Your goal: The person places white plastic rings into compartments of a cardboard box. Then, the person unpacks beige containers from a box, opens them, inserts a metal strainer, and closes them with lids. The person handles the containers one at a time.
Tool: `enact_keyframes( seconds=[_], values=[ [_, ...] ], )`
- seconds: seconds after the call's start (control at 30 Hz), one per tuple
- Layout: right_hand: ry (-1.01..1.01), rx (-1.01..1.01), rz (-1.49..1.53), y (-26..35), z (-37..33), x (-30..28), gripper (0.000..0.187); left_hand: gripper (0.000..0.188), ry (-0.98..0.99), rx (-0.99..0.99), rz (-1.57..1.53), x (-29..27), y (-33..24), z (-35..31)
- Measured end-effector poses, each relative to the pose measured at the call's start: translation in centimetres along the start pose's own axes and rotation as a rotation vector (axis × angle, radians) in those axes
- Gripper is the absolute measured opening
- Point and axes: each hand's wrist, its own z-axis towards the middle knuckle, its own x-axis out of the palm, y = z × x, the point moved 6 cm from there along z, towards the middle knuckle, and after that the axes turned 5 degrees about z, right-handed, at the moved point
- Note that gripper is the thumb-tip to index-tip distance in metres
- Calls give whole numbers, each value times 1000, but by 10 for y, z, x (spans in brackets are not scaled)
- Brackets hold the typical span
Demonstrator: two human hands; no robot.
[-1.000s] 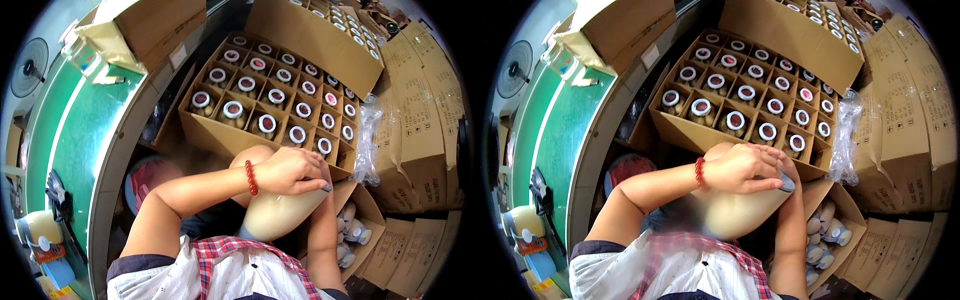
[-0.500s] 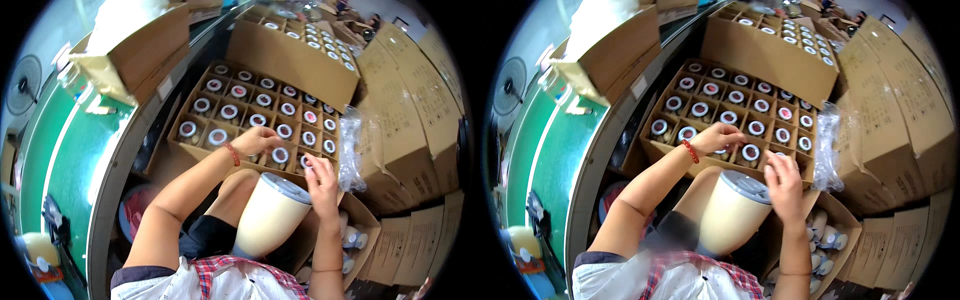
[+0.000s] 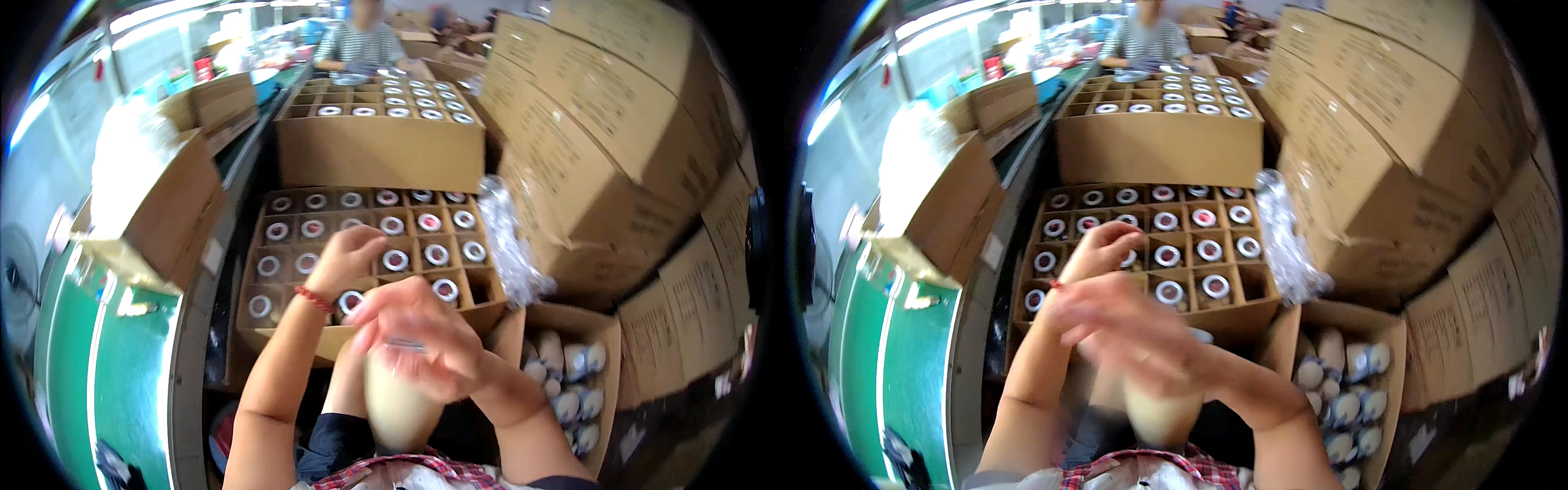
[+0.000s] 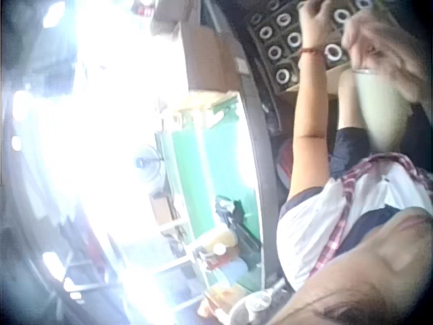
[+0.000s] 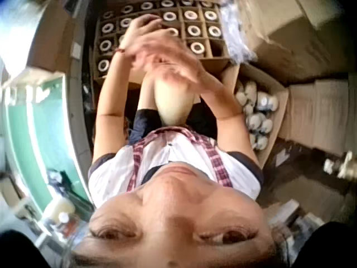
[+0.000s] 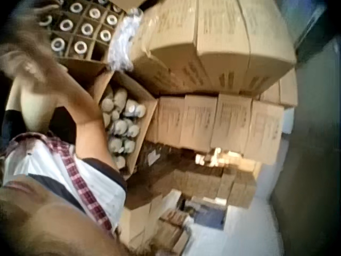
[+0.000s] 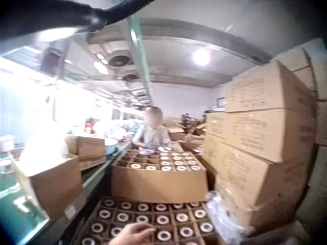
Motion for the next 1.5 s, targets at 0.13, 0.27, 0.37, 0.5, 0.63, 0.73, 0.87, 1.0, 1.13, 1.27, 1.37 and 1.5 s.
enact_keyframes(
  seconds=[0.13, 0.27, 0.37, 0.5, 0.63, 0.73, 0.87, 1.0, 1.13, 1.27, 1.37, 1.5],
  values=[
    [165, -267, 321, 60, 37, 44, 32, 23, 122, -141, -275, 11, -19, -5],
    [327, -448, 491, 66, 41, 108, 31, 22, 52, -191, -293, -8, -16, -12],
    [410, -511, 529, 61, 28, 156, 31, 19, 88, -132, -263, 12, -29, -1],
    [463, -606, 603, 55, 1, 194, 31, 19, 102, -144, -273, 14, -37, 4],
    [600, -659, 249, 86, 3, 104, 23, 17, 51, -75, -327, 3, -60, 0],
    [97, -334, -67, 20, -8, 4, 25, 20, -46, -6, -337, -4, -78, -11],
    [-538, 320, 68, -63, -82, -113, 22, 15, 32, 39, -208, 4, -87, -35],
    [-203, 419, 440, -21, -130, -54, 27, 17, 143, 43, -209, 18, -63, -71],
    [519, 345, 724, 44, -124, 35, 34, 16, 160, -79, -254, 31, -18, -107],
    [694, 84, 725, 76, -116, 57, 30, 15, 106, -159, -428, 29, -2, -136],
    [965, 271, 620, 70, -122, 63, 28, 14, 54, -210, -496, 10, 5, -164],
    [1102, 552, 665, 77, -114, 65, 24, 12, 160, -193, -441, 5, -38, -189]
  ],
)
